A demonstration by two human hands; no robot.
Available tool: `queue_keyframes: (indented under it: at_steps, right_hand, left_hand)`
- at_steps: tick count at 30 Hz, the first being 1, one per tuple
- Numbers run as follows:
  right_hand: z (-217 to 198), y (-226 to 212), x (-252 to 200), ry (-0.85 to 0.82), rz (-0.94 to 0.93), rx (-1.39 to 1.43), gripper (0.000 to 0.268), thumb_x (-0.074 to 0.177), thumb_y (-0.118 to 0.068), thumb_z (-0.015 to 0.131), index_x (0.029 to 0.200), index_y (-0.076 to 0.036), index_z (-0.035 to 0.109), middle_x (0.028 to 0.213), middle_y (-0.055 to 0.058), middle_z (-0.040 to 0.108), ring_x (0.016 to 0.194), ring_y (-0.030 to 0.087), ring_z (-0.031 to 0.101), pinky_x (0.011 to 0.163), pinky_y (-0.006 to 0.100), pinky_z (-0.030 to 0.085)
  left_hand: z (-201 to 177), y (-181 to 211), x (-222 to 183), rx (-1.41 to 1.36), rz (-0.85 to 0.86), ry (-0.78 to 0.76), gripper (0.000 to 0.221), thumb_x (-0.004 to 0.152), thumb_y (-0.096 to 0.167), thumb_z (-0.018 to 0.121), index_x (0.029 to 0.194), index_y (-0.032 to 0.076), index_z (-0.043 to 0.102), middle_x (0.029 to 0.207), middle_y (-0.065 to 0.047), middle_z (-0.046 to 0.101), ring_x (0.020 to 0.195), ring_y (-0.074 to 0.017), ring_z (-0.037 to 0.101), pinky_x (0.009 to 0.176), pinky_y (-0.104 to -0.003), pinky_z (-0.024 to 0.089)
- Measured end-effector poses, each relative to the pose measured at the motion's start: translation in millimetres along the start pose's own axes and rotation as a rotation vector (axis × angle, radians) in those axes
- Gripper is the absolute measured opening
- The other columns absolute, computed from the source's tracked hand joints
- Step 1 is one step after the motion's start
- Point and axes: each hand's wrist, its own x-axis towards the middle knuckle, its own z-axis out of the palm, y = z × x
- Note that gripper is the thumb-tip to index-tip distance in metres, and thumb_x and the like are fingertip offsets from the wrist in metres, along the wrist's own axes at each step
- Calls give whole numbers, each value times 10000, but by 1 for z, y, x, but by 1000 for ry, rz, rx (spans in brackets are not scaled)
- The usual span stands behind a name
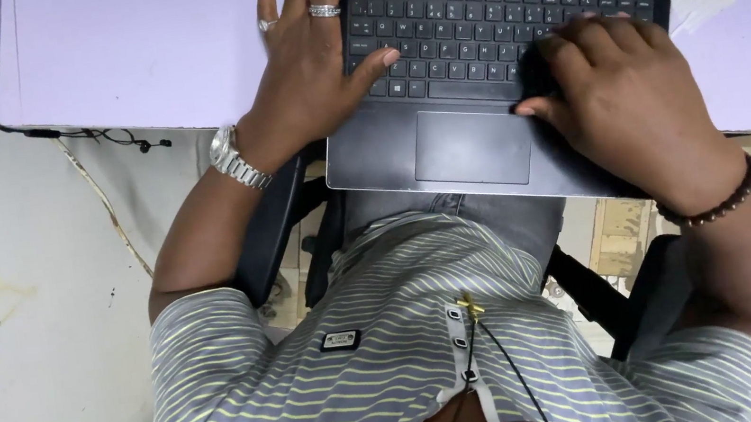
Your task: Disassembling a laptop to remove internal components like the hard drive using a screwdriver.
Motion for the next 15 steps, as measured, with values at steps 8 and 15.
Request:
queue_keyframes:
  at_steps: [8, 15]
  right_hand:
    - [26, -17, 115, 7, -293, 748, 706, 1180, -334, 582, 1637, 30, 184, 1685, 291, 507, 1600, 439, 402, 1276, 624, 174]
    - [60, -22, 140, 59, -286, 783, 1162, 1011, -831, 303, 1649, 139, 248, 1589, 301, 615, 1490, 501, 532, 1198, 650, 159]
  left_hand:
    - [-19, 17, 10, 25, -12, -1, 695, 1146, 572, 612, 1499, -24, 552, 1577, -158, 527, 1510, -394, 415, 1229, -652, 30]
    - [-8, 10, -1, 121, -19, 150, 670, 1152, 499, 740, 1509, 60, 381, 1429, -197, 493, 1369, -429, 475, 1244, -662, 268]
